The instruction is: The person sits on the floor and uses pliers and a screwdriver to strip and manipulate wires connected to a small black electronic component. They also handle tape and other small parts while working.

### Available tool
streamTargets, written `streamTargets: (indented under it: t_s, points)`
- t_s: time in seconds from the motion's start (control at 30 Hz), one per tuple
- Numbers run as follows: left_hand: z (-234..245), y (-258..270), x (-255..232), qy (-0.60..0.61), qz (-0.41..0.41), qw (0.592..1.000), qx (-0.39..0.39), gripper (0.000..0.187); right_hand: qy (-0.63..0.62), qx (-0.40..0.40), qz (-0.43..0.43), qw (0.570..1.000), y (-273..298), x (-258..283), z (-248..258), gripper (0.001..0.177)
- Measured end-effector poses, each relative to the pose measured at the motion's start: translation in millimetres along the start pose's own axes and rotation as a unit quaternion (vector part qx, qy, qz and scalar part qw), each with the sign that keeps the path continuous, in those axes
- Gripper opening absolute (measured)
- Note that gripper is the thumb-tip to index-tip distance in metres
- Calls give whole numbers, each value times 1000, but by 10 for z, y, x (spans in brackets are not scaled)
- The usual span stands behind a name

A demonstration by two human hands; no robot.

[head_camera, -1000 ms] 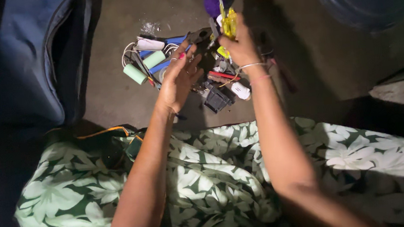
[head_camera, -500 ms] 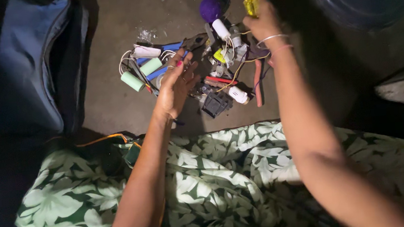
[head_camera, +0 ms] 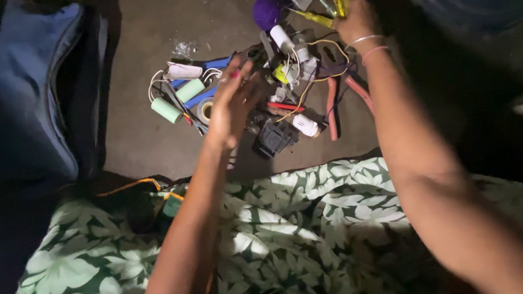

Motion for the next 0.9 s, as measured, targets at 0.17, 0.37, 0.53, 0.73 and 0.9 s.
streamTargets:
  t_s: [0.17, 0.37, 0.53, 0.73, 0.9]
  points:
    - [-355, -893, 404, -45, -15, 998, -36, 72, -27, -13, 9, 1000, 112, 83, 11, 78]
    - [-613, -1835, 769, -71, -13, 997, -37, 66, -1, -9, -30, 1000, -46, 16, -65, 74]
    - [-536, -2155, 972, -79, -7, 995, -62, 65, 26, -47, 71, 996, -287, 15, -341, 59]
    - [-489, -2294, 1056, -71, -22, 993, -93, 71, 4, -34, 51, 998, -276, 5, -510, 31]
    - [-530, -2277, 1207, -43, -13, 995, -84, 79, -165, -60, -162, 971, -204, -329, -457, 21]
Point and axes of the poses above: each hand's wrist, its own y-axis away from the middle knuckle, its own z-axis out of the back of the hand, x = y × z, the point moved 9 cm from there along -y, towards the middle knuckle
